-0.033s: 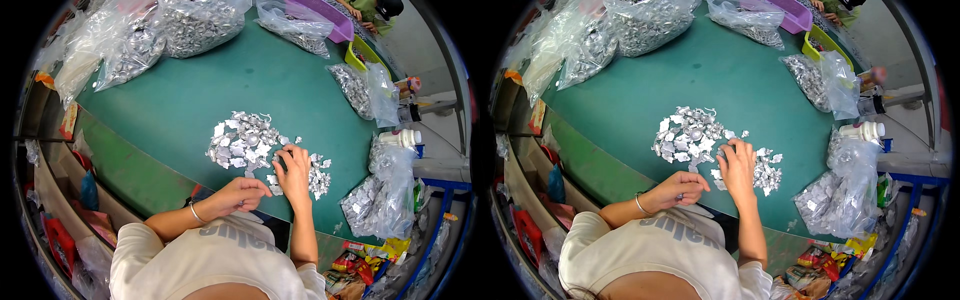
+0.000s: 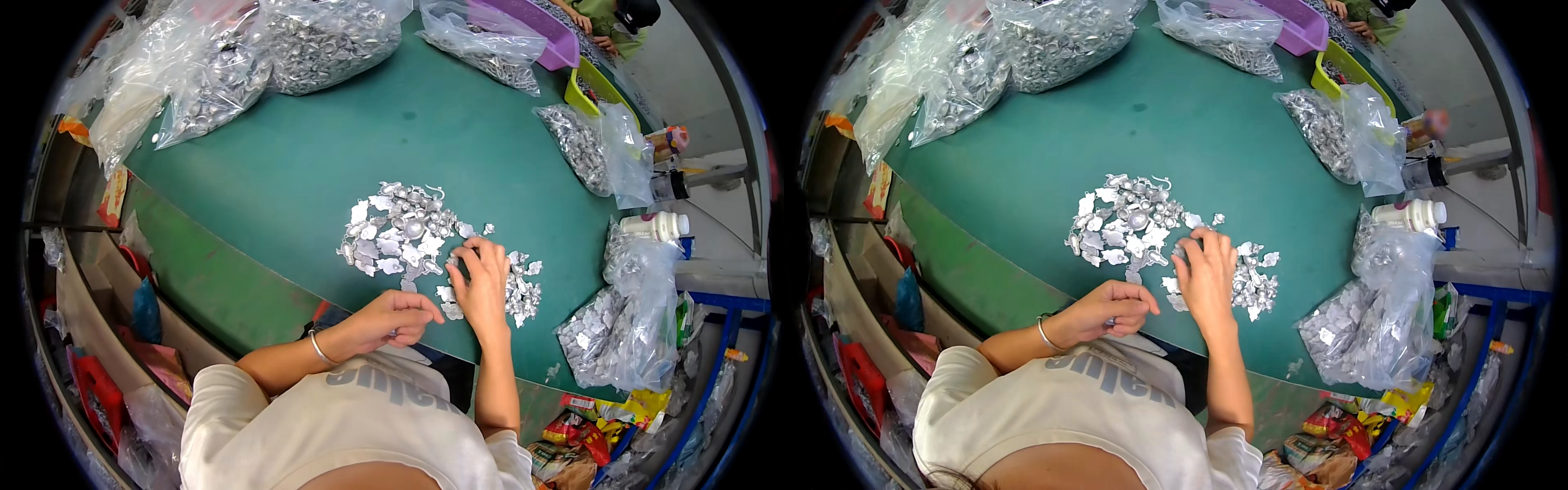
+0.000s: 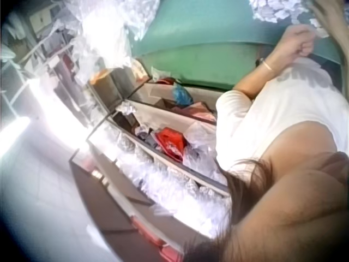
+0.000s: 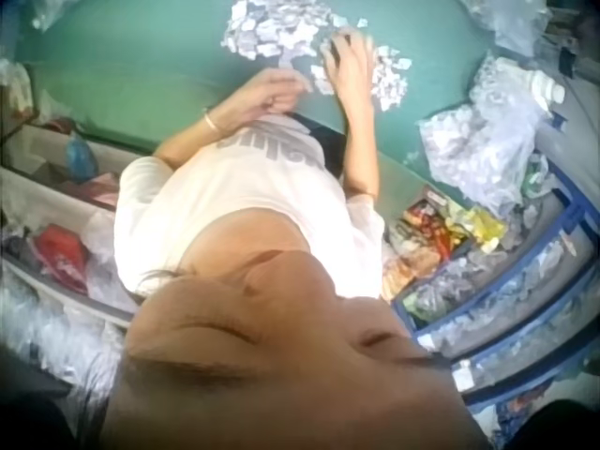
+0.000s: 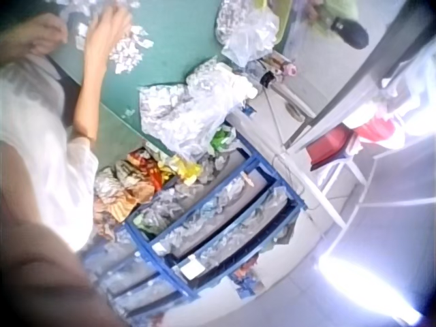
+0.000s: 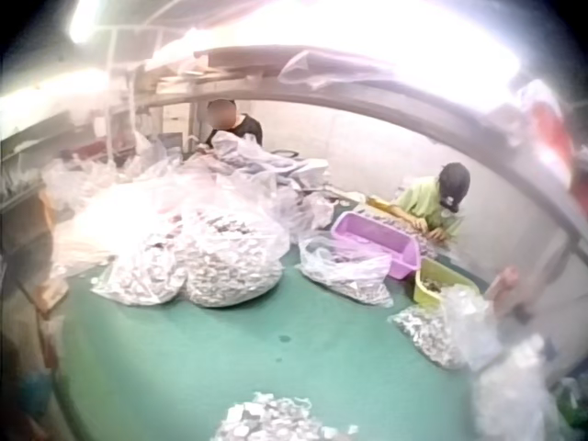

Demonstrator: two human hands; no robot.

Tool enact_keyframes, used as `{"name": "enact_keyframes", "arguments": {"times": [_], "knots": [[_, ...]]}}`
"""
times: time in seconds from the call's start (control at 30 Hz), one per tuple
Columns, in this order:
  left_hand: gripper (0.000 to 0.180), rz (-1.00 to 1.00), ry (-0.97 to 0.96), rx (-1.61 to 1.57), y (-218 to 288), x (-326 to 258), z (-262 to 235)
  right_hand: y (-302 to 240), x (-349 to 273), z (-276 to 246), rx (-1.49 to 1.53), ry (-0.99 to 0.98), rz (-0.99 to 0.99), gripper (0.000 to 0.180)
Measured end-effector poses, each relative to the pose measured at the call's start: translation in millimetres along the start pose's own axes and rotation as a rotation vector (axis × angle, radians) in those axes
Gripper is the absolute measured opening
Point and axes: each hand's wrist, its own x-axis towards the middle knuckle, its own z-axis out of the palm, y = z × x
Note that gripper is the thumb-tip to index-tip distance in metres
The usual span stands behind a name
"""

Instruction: The person sorts small metallic pieces on a table by hand, gathers them into a plastic bag, and places the bag on a shelf with others.

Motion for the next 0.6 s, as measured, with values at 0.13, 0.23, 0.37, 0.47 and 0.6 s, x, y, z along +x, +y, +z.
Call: {"name": "enact_keyframes", "arguments": {"times": [0.13,0.23,0.37,0.47,0.6], "knots": [[0.016,-0.022,-0.013,0.012,-3.9,-3.7,-4.0,1.8,-12.1,-7.8,-0.068,0.115,0.07,0.027],[0.016,-0.053,-0.005,0.062,0.4,-3.5,-3.2,-12.8,-6.5,-0.8,0.025,0.045,-0.036,0.027],[0.019,-0.034,-0.019,0.064,3.0,-0.5,-0.6,-17.6,-7.1,13.0,0.062,0.049,-0.059,0.023],[0.022,-0.033,0.085,0.008,3.5,-2.4,0.5,-7.4,-15.6,0.3,0.17,0.098,0.046,0.017],[0.026,-0.017,0.327,-0.165,13.8,-1.7,23.3,-18.2,-18.0,-24.7,0.471,-0.177,0.073,0.015]]}}
